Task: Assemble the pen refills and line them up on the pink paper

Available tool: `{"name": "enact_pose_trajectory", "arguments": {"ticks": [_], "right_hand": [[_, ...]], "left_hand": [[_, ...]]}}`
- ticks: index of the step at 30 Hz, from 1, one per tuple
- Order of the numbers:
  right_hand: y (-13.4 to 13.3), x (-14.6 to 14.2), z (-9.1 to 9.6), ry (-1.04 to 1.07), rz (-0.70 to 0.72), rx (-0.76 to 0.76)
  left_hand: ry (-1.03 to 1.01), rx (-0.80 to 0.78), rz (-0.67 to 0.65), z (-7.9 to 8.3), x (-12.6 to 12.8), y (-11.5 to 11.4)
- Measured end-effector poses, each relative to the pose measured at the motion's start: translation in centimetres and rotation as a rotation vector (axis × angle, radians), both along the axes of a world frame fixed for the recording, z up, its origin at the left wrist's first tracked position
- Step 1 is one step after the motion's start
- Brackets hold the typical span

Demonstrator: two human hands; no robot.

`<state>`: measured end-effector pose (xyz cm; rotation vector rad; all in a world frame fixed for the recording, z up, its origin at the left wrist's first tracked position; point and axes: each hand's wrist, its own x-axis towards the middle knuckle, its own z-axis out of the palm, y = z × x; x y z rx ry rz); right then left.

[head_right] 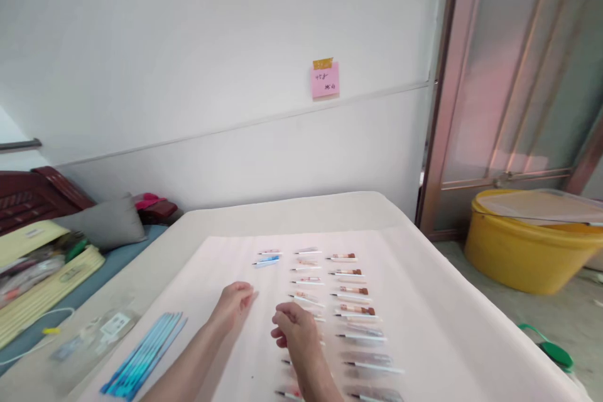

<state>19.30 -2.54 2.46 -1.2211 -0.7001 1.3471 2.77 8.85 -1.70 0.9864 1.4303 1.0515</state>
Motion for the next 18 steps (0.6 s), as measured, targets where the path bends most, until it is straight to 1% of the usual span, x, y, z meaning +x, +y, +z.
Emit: {"name": "enact_pose_trajectory", "arguments": {"ticks": [2,3,5,7,10,13,15,18], "right_hand": [[0.0,-0.3,-0.2,-0.017,0.018,0.005],[0.0,-0.4,-0.4,-0.03,0.029,0.007],[-0.1,-0.8,-0.7,-0.061,0.055,0.007],[-0.2,-1.1,-1.1,-0.095,0.095,-0.02],[-0.3,-1.5,-1.7,-0.143,0.147,-0.056],[-0.7,-2.0,-2.1,-0.182,0.185,-0.057],[-0.9,-2.4,-2.3,-0.204,0.205,-0.07],[-1.0,-2.8,-2.6,-0.227,0.216,-0.081]], "left_hand": [[0.041,0.014,-0.063,0.3,-1.1,-2.4],[0.116,0.028,-0.13,0.5,-1.8,-3.5],[0.359,0.062,-0.248,0.8,-3.4,-5.0],[0.653,0.094,-0.304,0.8,-5.2,-5.9],[1.037,0.096,-0.292,0.4,-7.9,-6.2],[1.311,-0.001,-0.239,-0.3,-9.9,-6.0],[1.394,-0.065,-0.222,-0.4,-10.6,-5.7],[1.401,-0.099,-0.257,0.0,-11.2,-5.1]]}}
